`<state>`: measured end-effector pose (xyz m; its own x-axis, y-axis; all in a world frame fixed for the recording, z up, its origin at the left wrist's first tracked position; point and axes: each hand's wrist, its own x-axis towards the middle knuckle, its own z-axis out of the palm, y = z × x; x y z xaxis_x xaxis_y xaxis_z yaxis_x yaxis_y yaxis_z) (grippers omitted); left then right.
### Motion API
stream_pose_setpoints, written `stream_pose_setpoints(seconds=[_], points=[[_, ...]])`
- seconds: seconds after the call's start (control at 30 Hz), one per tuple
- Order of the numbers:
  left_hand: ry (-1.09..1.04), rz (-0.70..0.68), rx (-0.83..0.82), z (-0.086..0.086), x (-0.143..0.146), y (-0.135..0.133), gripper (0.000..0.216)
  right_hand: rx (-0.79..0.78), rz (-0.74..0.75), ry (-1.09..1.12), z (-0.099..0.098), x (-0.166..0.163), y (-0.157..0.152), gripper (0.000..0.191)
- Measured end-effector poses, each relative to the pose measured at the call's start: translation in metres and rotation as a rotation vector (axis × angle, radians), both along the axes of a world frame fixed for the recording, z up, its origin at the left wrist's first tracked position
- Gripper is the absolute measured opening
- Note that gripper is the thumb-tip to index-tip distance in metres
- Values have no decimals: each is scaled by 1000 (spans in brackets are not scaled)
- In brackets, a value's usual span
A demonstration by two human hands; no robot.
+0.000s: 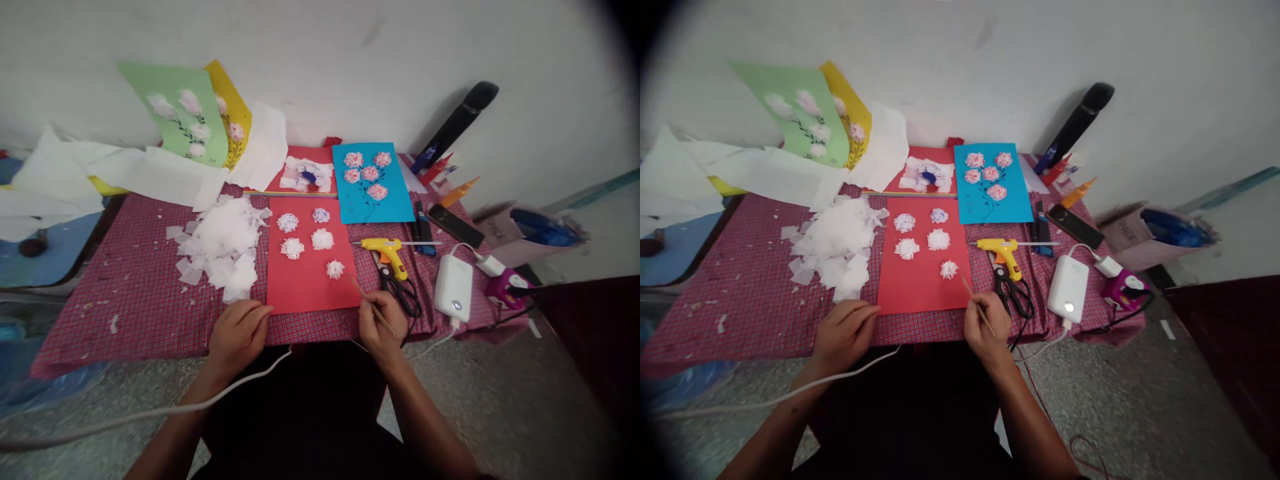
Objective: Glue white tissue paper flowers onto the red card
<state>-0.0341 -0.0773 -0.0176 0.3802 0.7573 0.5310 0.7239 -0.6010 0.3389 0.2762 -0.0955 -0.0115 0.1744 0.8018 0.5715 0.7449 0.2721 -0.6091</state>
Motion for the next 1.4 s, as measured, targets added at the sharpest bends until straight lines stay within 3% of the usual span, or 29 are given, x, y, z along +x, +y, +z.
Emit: stream_pose_setpoints(seconds=[0.07,0.4,0.87,1.07,1.27,1.4], points=[[4,-8,2,0,0,1,22,-33,-79,13,-1,-1,1,7],[22,-13,3,-1,0,1,21,-19,45,0,-3,-5,8,12],[43,14,-12,-3,1,-1,18,18,77,6,-3,-3,6,11],[45,15,-24,-1,1,-1,18,64,22,9,4,-2,1,12],[63,16,-4,-1,2,0,16,43,329,24,6,-21,-7,28],[74,26,-22,-2,2,1,16,-45,365,-50,3,-43,-2,29]])
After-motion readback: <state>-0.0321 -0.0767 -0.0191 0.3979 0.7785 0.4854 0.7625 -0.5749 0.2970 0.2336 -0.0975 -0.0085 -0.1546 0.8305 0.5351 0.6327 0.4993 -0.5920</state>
